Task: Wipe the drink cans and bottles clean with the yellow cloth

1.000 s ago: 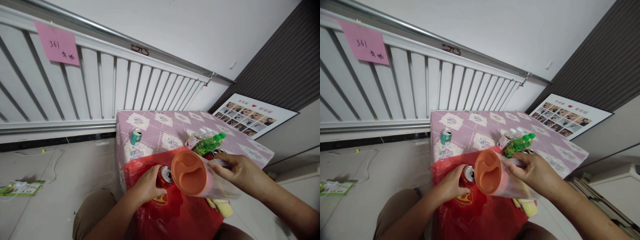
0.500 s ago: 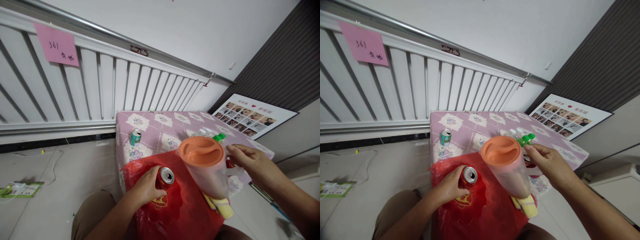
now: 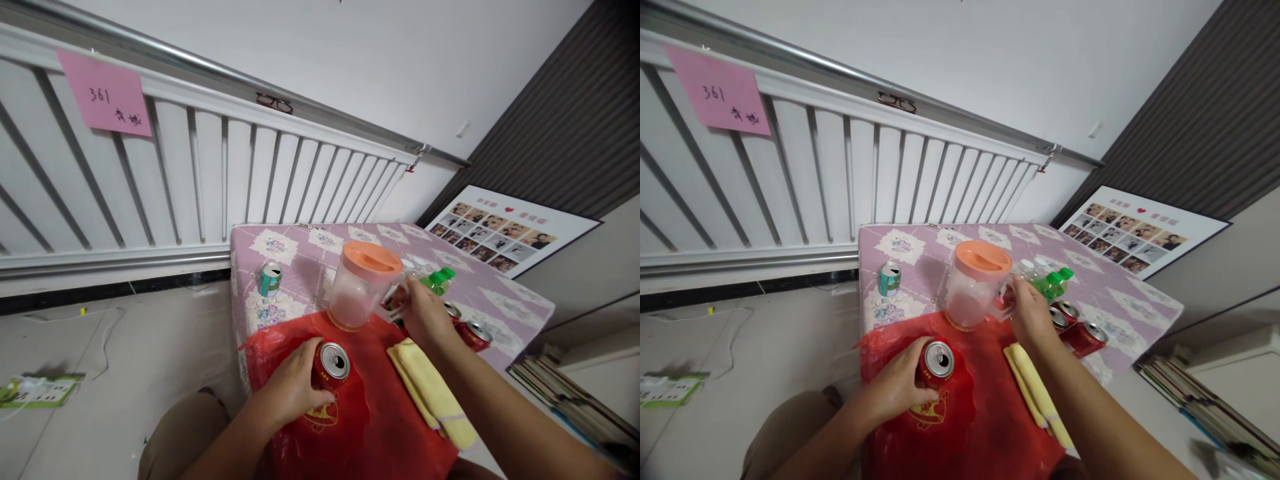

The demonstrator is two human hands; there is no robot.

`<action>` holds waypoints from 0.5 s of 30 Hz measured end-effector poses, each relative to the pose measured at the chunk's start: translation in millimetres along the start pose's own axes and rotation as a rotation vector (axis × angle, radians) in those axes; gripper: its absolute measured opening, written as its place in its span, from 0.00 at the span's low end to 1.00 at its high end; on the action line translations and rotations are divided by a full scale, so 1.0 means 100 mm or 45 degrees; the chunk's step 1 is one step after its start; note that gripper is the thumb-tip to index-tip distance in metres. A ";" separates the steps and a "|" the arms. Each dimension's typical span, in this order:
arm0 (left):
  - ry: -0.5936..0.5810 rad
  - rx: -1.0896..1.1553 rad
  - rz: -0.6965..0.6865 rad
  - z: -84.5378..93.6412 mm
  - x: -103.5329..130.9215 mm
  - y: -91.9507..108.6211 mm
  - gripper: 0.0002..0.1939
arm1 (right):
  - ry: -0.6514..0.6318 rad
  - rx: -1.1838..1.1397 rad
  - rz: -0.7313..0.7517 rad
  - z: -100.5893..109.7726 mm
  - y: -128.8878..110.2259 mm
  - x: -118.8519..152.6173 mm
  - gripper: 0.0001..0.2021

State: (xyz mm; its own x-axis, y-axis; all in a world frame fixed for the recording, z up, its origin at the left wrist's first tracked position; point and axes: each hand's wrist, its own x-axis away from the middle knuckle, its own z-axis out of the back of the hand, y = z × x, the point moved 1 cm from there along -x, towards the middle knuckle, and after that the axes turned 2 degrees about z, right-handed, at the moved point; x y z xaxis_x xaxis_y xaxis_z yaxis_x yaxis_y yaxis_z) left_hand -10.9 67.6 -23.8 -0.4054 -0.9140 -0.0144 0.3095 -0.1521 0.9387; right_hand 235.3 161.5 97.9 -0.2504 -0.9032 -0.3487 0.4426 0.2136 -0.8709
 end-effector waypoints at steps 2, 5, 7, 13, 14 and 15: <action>-0.006 0.006 0.003 0.01 0.00 0.02 0.48 | 0.052 -0.088 -0.048 -0.13 0.06 -0.01 0.25; -0.006 0.016 0.023 0.01 0.01 0.04 0.47 | 0.115 -0.182 -0.081 -0.29 0.16 -0.03 0.25; 0.000 0.026 0.033 0.01 0.01 0.04 0.47 | 0.149 -0.228 -0.095 -0.37 0.21 -0.03 0.25; -0.012 0.035 0.047 0.00 0.01 0.02 0.47 | 0.164 -0.293 -0.144 -0.53 0.32 0.02 0.24; -0.014 0.031 0.048 0.00 0.01 0.02 0.47 | 0.155 -0.290 -0.155 -0.53 0.34 0.04 0.24; -0.015 0.028 0.049 0.00 0.01 0.02 0.47 | 0.144 -0.283 -0.167 -0.53 0.36 0.05 0.24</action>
State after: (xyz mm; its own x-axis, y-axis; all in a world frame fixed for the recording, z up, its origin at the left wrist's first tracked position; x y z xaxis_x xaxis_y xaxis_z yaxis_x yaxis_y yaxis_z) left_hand -11.0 66.6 -22.3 -0.4040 -0.9144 0.0257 0.3059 -0.1086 0.9459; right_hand 204.2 184.4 46.9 -0.3930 -0.8839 -0.2534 0.2037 0.1850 -0.9614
